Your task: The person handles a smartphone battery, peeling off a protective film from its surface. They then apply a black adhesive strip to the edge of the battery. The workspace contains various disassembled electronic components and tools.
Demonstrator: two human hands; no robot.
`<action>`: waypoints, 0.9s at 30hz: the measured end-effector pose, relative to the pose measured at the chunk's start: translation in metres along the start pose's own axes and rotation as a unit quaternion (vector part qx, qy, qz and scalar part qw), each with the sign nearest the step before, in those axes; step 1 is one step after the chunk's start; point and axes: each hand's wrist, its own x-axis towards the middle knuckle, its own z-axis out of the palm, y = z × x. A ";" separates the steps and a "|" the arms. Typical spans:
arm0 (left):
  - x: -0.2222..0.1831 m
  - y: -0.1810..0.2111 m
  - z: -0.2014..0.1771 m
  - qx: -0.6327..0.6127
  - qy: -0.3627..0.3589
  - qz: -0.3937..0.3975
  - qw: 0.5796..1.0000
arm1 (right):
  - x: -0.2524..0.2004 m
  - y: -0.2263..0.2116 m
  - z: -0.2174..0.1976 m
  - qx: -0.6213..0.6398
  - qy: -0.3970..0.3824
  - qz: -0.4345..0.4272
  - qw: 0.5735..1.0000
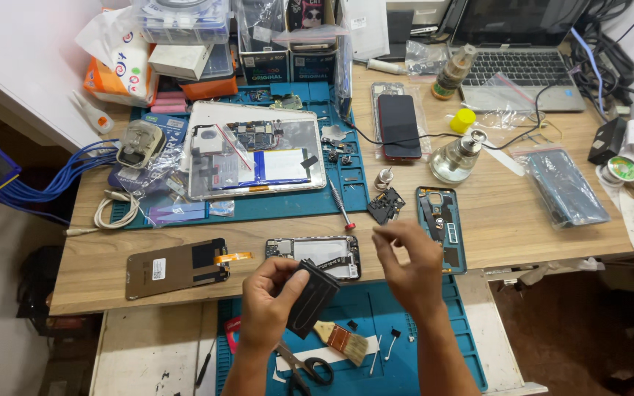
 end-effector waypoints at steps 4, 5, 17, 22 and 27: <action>0.003 -0.006 -0.004 -0.047 0.014 0.018 0.999 | 0.048 0.023 0.020 -0.105 -0.095 -0.009 0.990; 0.002 -0.006 -0.004 -0.060 0.019 0.017 0.998 | 0.056 0.037 0.032 -0.170 -0.135 -0.007 0.976; 0.003 0.001 -0.005 -0.138 0.051 -0.016 0.989 | 0.103 0.061 0.088 -0.477 -0.368 -0.014 0.798; 0.004 0.004 -0.006 -0.160 0.047 -0.042 0.985 | 0.110 0.076 0.089 -0.463 -0.383 -0.021 0.799; 0.007 0.001 -0.007 -0.205 0.031 -0.073 0.975 | 0.125 0.074 0.086 -0.456 -0.459 -0.009 0.762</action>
